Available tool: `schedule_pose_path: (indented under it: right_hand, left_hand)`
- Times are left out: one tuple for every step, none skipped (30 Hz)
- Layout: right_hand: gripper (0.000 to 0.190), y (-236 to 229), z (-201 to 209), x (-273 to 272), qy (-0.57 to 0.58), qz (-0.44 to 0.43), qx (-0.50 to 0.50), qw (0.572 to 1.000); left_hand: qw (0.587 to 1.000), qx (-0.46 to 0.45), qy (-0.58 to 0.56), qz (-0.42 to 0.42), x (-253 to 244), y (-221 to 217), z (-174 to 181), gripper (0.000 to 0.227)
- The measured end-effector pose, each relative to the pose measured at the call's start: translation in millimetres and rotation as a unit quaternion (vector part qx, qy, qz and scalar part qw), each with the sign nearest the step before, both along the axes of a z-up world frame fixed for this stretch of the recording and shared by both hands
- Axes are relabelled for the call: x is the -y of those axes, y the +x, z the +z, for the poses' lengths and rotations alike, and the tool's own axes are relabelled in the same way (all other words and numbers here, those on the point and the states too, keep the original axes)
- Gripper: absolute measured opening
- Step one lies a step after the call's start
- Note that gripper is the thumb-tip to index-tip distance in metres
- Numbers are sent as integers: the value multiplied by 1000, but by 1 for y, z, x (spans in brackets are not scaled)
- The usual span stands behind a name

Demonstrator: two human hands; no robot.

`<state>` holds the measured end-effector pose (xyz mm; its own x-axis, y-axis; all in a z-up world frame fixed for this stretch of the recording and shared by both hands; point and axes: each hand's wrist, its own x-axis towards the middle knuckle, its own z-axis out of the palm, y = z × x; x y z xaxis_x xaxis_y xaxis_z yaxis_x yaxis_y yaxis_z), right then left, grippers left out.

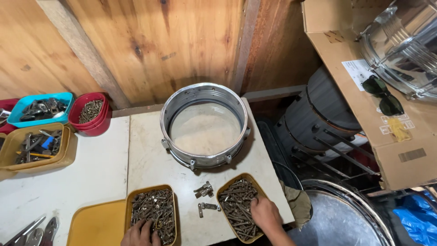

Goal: The person sorts small metal fasteners from two yellow containers on a workbench, picking and separating them by hand. They briefly place a container on a shelf and return to continue sorting the remaining fasteners.

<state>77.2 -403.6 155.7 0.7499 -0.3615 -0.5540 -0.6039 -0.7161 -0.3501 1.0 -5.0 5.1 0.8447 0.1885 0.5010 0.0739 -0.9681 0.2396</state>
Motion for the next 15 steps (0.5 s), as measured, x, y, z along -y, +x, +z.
schedule_pose_path:
  right_hand:
    - [39, 3, 3, -1, 0, 2, -1, 1000]
    - [37, 6, 6, -2, -8, -3, 2, 1000]
    - [37, 9, 8, -2, -16, -7, 6, 1000]
    - [37, 11, 18, -5, -16, -7, 6, 1000]
    - [36, 12, 27, -8, -10, -27, -9, 1000]
    - [40, 13, 36, -12, -5, -47, -26, 999]
    - [40, 15, 41, -13, -5, -47, -26, 999]
    - [37, 16, 46, -15, 6, -64, -40, 997]
    - [35, 16, 52, -17, 17, -81, -54, 995]
    - [35, 19, 46, -14, 17, -80, -54, 995]
    - [33, 22, 40, -11, 27, -89, -53, 994]
    - [31, 24, 34, -8, 36, -98, -52, 993]
    - [31, 24, 34, -8, 36, -98, -52, 993]
    - [32, 25, 35, -8, 34, -105, -51, 993]
    - [33, 26, 35, -8, 32, -111, -50, 992]
  left_hand:
    - [1000, -1, 0, 2, 0, 0, 3, 47]
    - [1000, 18, 4, -6, 1, 0, 6, 46]
    - [999, 38, 9, -14, 2, 0, 8, 45]
    - [999, 38, 8, -14, 0, 1, 3, 45]
    - [1000, 20, 10, -11, -2, 2, -1, 47]
    - [1000, 1, 12, -7, -5, 3, -6, 49]
    - [1000, 1, 12, -6, -4, 2, -6, 49]
    - [1000, 13, 13, -7, -3, 2, -6, 48]
    - [1000, 25, 15, -7, -2, 1, -6, 46]
    - [1000, 26, 15, -6, -3, 1, -6, 46]
    - [1000, 17, 15, -7, -4, 2, -5, 47]
    - [1000, 8, 15, -8, -4, 2, -5, 47]
    - [1000, 8, 15, -8, -3, 1, -5, 47]
    - [1000, 15, 11, -9, -2, 1, -4, 47]
    - [1000, 22, 8, -9, -2, 1, -3, 47]
